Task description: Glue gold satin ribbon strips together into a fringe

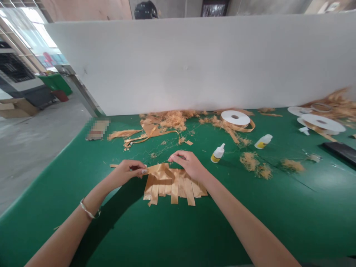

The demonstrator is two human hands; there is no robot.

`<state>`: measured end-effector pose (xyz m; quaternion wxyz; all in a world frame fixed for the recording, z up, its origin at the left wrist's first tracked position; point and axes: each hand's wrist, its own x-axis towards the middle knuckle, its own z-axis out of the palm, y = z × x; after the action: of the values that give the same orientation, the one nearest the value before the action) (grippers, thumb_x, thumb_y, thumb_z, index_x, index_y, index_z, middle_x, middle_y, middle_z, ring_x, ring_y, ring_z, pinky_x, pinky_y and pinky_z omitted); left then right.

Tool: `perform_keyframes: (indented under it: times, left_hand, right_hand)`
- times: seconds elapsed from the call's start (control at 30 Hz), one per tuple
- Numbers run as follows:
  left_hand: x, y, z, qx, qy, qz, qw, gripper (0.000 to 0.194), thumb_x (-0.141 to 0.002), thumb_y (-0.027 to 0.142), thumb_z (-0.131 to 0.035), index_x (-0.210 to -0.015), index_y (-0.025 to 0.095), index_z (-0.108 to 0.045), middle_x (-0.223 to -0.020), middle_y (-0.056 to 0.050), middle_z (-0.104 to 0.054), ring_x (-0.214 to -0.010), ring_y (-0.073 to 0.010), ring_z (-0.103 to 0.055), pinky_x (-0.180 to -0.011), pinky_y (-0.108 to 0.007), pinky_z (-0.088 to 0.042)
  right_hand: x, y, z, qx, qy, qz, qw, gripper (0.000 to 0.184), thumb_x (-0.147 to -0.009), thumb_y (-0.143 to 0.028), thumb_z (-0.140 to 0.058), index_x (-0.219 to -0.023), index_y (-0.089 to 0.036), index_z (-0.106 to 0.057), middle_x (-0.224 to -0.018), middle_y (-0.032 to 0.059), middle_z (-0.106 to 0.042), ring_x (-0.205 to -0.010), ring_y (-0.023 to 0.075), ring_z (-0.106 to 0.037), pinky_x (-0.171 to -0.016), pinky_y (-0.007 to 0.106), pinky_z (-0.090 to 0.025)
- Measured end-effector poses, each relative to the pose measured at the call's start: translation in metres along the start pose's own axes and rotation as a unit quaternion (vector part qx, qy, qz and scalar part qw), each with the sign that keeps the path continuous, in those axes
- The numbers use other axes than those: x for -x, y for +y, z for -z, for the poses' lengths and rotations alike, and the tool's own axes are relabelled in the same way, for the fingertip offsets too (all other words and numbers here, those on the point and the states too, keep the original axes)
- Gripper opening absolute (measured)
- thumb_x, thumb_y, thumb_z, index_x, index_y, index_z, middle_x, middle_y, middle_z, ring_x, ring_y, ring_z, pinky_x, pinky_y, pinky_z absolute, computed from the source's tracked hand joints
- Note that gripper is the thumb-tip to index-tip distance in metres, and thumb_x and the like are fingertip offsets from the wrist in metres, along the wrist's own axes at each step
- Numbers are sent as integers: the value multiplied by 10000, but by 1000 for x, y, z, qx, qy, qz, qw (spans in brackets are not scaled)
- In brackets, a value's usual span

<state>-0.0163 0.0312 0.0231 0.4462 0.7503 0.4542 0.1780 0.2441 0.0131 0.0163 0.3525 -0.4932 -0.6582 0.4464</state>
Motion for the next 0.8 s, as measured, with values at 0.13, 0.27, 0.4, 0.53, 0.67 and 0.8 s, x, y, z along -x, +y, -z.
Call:
perform_keyframes:
  times: [0.13,0.27,0.4,0.53,0.67,0.8]
  left_hand:
    - [-2,-3,0,0,4,4,1000,254,-766,412,-600,-776,170,-677,-676,-22,-660,-668,-143,-588,-638,-244,-438]
    - [-3,-5,1,-2,11,10,1000,265,-758,418,-606,-747,162,-668,-674,-21,-664,-669,-144,-589,-642,-241,-436]
    - [-3,-9,4,-16,15,15,1000,263,-765,419,-598,-761,166,-671,-670,-16,-671,-659,-142,-591,-632,-231,-429]
    - [-3,-18,13,-64,22,0,998,300,-786,450,-570,-762,172,-678,-683,-22,-677,-654,-145,-588,-624,-234,-418]
    - [-3,-22,19,-76,35,8,996,335,-778,488,-564,-764,174,-681,-687,-29,-680,-660,-156,-591,-621,-241,-423]
    - [-2,-17,18,-63,22,12,998,315,-786,462,-555,-779,176,-686,-703,-31,-692,-659,-155,-597,-615,-232,-428]
  right_hand:
    - [0,1,1,-176,21,-24,984,282,-795,-443,-534,-680,-187,-559,-935,66,-643,-784,153,-546,-660,279,-416]
    - [1,1,5,-347,49,-31,936,280,-752,-403,-569,-623,-201,-425,-801,28,-607,-599,105,-472,-566,257,-407]
    - [4,2,15,-421,95,-11,902,276,-733,-386,-601,-636,-220,-404,-568,-55,-390,-483,86,-378,-505,241,-410]
    - [6,3,28,-403,135,40,904,240,-758,-367,-587,-656,-227,-422,-539,-76,-306,-464,78,-391,-661,279,-505]
    - [8,-1,30,-387,200,70,898,214,-766,-381,-576,-668,-237,-452,-545,-58,-389,-687,132,-602,-848,339,-500]
    - [14,-6,22,-209,286,168,920,190,-846,-362,-492,-719,-234,-551,-733,7,-586,-1046,219,-591,-906,399,-458]
